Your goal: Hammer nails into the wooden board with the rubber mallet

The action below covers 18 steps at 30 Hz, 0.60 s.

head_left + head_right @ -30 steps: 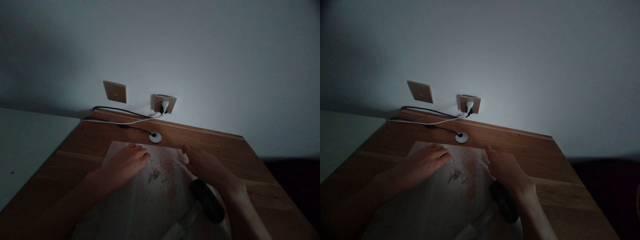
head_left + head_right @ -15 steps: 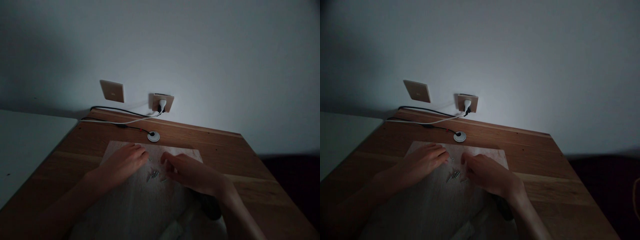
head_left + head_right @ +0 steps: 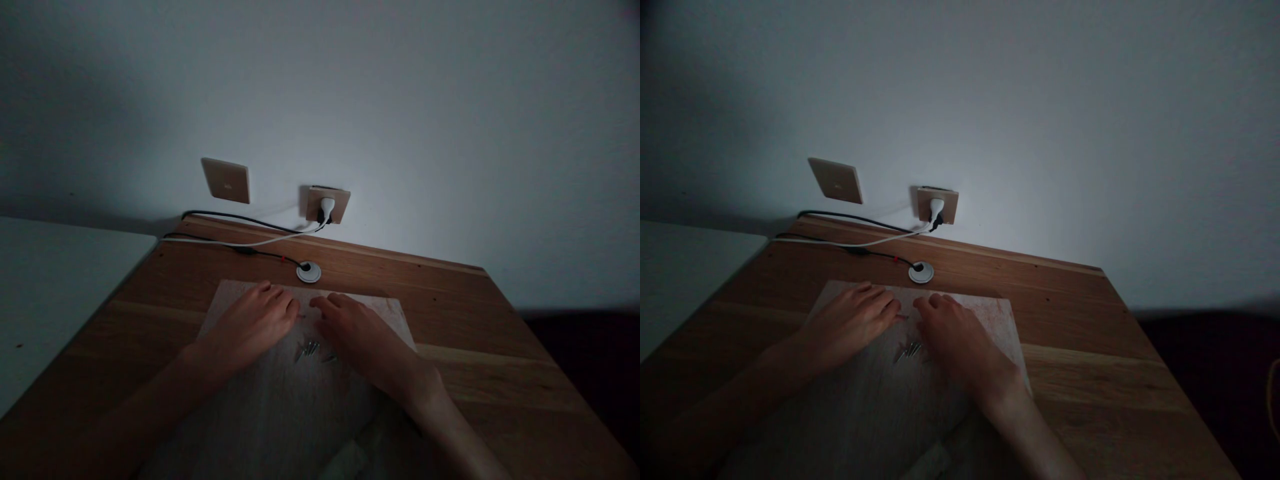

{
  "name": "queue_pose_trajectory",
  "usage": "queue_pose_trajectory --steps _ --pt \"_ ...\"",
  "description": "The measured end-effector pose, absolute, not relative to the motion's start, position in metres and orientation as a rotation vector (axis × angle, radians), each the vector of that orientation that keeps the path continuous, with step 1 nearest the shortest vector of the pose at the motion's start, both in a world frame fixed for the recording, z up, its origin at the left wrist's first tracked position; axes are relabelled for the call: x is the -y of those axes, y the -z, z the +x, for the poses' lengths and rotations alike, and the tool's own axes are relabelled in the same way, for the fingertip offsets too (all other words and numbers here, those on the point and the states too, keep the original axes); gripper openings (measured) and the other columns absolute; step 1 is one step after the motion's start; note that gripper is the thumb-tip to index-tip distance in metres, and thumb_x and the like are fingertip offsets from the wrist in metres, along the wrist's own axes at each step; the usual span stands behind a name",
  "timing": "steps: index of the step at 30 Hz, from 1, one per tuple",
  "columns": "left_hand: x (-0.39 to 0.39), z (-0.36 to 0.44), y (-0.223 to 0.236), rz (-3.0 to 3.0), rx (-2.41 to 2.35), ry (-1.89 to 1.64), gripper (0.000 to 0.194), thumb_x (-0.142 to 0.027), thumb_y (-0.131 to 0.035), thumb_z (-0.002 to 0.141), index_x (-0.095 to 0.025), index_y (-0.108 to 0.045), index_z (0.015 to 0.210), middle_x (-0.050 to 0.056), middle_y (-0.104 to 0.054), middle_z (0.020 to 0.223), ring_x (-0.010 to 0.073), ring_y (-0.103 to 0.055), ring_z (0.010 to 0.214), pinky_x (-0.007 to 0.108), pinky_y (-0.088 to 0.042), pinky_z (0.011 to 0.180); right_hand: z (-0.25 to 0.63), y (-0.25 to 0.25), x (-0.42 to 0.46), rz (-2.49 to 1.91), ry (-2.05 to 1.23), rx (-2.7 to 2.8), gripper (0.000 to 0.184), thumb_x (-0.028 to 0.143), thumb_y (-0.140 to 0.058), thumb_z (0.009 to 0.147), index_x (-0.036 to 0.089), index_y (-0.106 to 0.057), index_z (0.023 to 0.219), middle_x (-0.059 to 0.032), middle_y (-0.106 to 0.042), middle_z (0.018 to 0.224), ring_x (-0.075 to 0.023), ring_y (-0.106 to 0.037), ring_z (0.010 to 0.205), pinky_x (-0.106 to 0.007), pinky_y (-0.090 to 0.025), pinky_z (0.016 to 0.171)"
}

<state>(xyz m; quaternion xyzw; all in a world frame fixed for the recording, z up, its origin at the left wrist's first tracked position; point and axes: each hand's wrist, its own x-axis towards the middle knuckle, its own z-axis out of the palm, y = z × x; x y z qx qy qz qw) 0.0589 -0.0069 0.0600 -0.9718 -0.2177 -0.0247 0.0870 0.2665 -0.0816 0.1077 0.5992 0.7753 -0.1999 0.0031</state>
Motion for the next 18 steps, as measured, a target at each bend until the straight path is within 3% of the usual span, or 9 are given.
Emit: queue_pose_trajectory --steps 5,10,13,18 --pt "0.008 0.061 -0.067 -2.886 0.676 0.031 0.01 -0.005 -0.069 0.095 -0.015 -0.071 0.094 0.01 -0.075 0.094 0.0295 -0.072 0.094 0.042 -0.053 0.087 0.242 -0.093 0.081 1.863 0.445 -2.419 0.023 0.004 -0.055 0.106 0.011 -0.075 0.115 -0.016 -0.076 0.112 -0.0336 -0.074 0.108 -0.042 -0.06 0.087" --pt "0.004 0.055 -0.074 -3.067 0.755 0.128 0.014 -0.008 -0.067 0.1 -0.017 -0.07 0.09 0.006 -0.075 0.09 0.0255 -0.073 0.087 0.038 -0.053 0.083 0.232 -0.084 0.077 1.935 0.359 -2.392 0.02 0.013 -0.054 0.11 0.014 -0.073 0.117 -0.0138 -0.075 0.111 -0.0318 -0.074 0.104 -0.042 -0.062 0.084" --pt "0.005 0.048 -0.078 -3.303 0.787 0.2 0.014 -0.011 -0.065 0.102 -0.019 -0.07 0.091 0.003 -0.075 0.091 0.0233 -0.073 0.087 0.034 -0.051 0.08 0.229 -0.084 0.074 1.928 0.367 -2.391 0.019 0.006 -0.06 0.106 0.014 -0.073 0.117 -0.0122 -0.074 0.114 -0.0304 -0.073 0.107 -0.039 -0.062 0.087" --pt "0.016 0.042 -0.088 -3.613 0.849 -0.035 0.02 -0.007 -0.061 0.099 -0.022 -0.067 0.087 -0.001 -0.076 0.091 0.0199 -0.074 0.088 0.031 -0.047 0.077 0.225 -0.088 0.076 1.918 0.396 -2.39 0.017 0.004 -0.061 0.105 0.013 -0.073 0.113 -0.0121 -0.074 0.114 -0.0289 -0.071 0.109 -0.037 -0.061 0.089"
